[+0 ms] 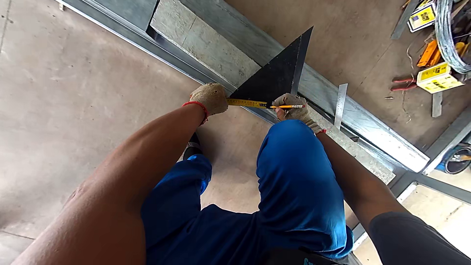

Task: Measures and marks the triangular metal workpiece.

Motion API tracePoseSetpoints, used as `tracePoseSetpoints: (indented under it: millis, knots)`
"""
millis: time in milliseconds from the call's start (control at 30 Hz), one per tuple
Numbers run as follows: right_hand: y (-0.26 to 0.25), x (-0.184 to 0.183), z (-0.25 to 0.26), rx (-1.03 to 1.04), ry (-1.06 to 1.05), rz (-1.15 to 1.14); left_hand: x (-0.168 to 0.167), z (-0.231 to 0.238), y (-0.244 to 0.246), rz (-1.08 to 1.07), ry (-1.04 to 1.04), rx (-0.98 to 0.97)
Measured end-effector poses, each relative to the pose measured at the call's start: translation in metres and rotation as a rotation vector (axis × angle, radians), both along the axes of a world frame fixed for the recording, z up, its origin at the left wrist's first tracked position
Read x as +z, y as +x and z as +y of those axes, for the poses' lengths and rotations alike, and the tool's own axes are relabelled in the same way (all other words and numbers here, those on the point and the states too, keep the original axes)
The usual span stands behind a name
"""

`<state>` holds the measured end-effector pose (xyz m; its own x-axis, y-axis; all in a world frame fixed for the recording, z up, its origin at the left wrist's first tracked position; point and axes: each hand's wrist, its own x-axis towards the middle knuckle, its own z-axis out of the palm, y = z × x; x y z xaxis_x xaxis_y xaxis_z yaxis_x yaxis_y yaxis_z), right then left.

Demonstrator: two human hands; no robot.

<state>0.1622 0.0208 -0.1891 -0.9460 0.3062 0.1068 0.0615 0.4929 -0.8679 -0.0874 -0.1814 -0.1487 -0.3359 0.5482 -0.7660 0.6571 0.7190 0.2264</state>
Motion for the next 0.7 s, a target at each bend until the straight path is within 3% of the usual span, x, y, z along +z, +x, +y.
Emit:
tracePoseSetpoints:
  millis: [267, 400, 500, 700]
  knots:
    - [0.000, 0.000, -0.006, -0.007, 0.042, -0.034, 0.004, 0.001, 0.003, 0.012, -0.019, 0.014]
    - [-0.001, -0.016, 0.002, 0.099, -0.005, 0.095, 0.003, 0.000, 0.002, 0.004, -0.007, 0.015]
    - [0.000, -0.008, 0.001, 0.124, -0.055, -0.017, 0.001, 0.000, 0.002, 0.003, -0.010, 0.009]
    - [0.000, 0.001, -0.006, 0.076, 0.082, -0.124, 0.000, 0.000, 0.002, 0.004, -0.012, 0.014]
